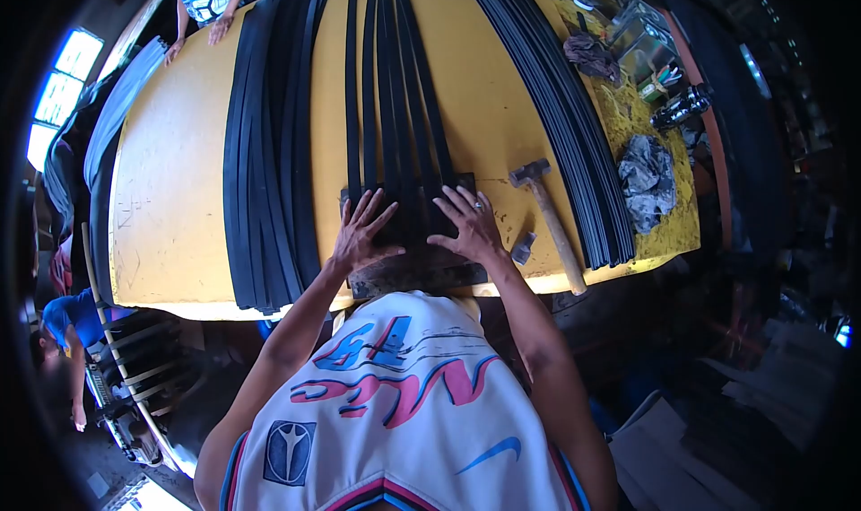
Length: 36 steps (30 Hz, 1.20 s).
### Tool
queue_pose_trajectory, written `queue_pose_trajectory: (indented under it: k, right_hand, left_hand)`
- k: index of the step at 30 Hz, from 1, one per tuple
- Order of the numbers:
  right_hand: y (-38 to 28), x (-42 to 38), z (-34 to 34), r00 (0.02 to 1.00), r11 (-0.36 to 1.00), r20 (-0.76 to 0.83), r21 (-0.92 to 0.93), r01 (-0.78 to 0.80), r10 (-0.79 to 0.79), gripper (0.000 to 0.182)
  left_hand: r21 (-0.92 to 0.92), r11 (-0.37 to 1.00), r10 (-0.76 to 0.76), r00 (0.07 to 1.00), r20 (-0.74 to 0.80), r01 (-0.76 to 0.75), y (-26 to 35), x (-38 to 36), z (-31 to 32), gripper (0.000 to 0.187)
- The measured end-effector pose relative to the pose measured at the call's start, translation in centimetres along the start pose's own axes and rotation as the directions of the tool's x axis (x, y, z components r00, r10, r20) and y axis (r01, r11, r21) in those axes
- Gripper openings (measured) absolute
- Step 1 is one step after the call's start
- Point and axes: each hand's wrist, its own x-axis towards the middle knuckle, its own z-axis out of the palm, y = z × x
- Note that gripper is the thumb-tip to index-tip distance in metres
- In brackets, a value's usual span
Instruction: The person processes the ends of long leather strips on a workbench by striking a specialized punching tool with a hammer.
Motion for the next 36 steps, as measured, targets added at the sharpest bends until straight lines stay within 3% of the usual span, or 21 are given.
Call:
queue_pose_trajectory:
  k: [1,3,4,7,8,11,16,20,21,23,25,27,29,31,36]
  right_hand:
    - [0.2,-0.1,0.3,1.0,1.0,0.0,0.0,0.0,0.0,0.07]
    - [0.9,-0.1,1.1,0.913,0.871,-0.03,0.313,-0.379,0.408,0.057]
    - [0.6,0.2,1.2,0.885,0.859,-0.109,0.321,-0.4,0.453,0.048]
    - [-0.7,0.3,1.6,0.879,0.882,-0.149,0.223,-0.416,0.453,0.046]
    - [-0.7,0.5,1.9,0.847,0.82,-0.078,0.312,-0.48,0.526,0.045]
    - [-0.7,0.7,2.1,0.816,0.779,0.001,0.297,-0.552,0.578,0.046]
    - [-1.1,-0.5,2.0,0.834,0.778,-0.005,0.364,-0.512,0.552,0.042]
    - [-1.8,-0.8,0.2,0.815,0.716,-0.028,0.495,-0.492,0.579,0.039]
    - [-1.3,-1.5,0.1,0.805,0.735,-0.113,0.494,-0.464,0.583,0.038]
    - [0.2,-3.4,0.1,0.745,0.79,-0.279,0.322,-0.521,0.605,0.035]
    - [1.8,-6.0,-0.2,0.668,0.735,-0.308,0.294,-0.611,0.678,0.032]
    - [3.3,-8.6,-0.2,0.624,0.677,-0.281,0.166,-0.717,0.729,0.033]
    - [3.7,-10.5,-0.4,0.568,0.596,-0.193,0.158,-0.787,0.8,0.037]
    - [4.0,-11.8,-0.2,0.58,0.615,-0.221,0.147,-0.775,0.784,0.042]
    - [4.0,-12.3,0.5,0.496,0.523,-0.166,0.255,-0.813,0.852,0.049]
  left_hand:
    - [0.0,1.0,0.0,1.0,0.0,0.0,0.0,-0.1,-0.1,0.097]
    - [-0.073,0.997,-0.035,0.998,-0.045,0.032,0.0,-0.6,-0.3,0.106]
    - [-0.074,0.997,-0.033,0.999,-0.042,0.03,0.1,-1.1,-0.4,0.106]
    - [-0.063,0.991,-0.121,0.993,-0.01,0.12,0.0,-2.4,-0.7,0.111]
    - [-0.083,0.982,-0.172,0.985,-0.021,0.17,-0.2,-3.0,-0.6,0.111]
    - [-0.072,0.965,-0.256,0.966,-0.032,0.253,-0.5,-4.5,-0.5,0.11]
    - [-0.106,0.942,-0.324,0.944,-0.053,0.318,-0.6,-5.8,-0.4,0.104]
    - [-0.126,0.939,-0.328,0.943,-0.057,0.319,-0.7,-6.1,-0.3,0.1]
    - [-0.15,0.938,-0.323,0.945,-0.059,0.311,-0.8,-6.2,-0.4,0.094]
    - [-0.173,0.938,-0.316,0.947,-0.06,0.302,-1.1,-6.5,-0.3,0.087]
    - [-0.139,0.97,-0.21,0.976,-0.055,0.2,-1.6,-6.9,0.0,0.069]
    - [-0.101,0.979,-0.183,0.982,-0.038,0.178,-1.4,-6.6,-0.5,0.064]
    - [-0.063,0.986,-0.153,0.988,-0.022,0.152,-1.4,-6.5,-0.8,0.058]
    - [-0.111,0.982,-0.156,0.988,-0.014,0.154,-1.7,-6.4,-0.8,0.056]
    - [-0.171,0.977,-0.135,0.99,-0.045,0.126,-2.0,-6.4,-0.4,0.052]
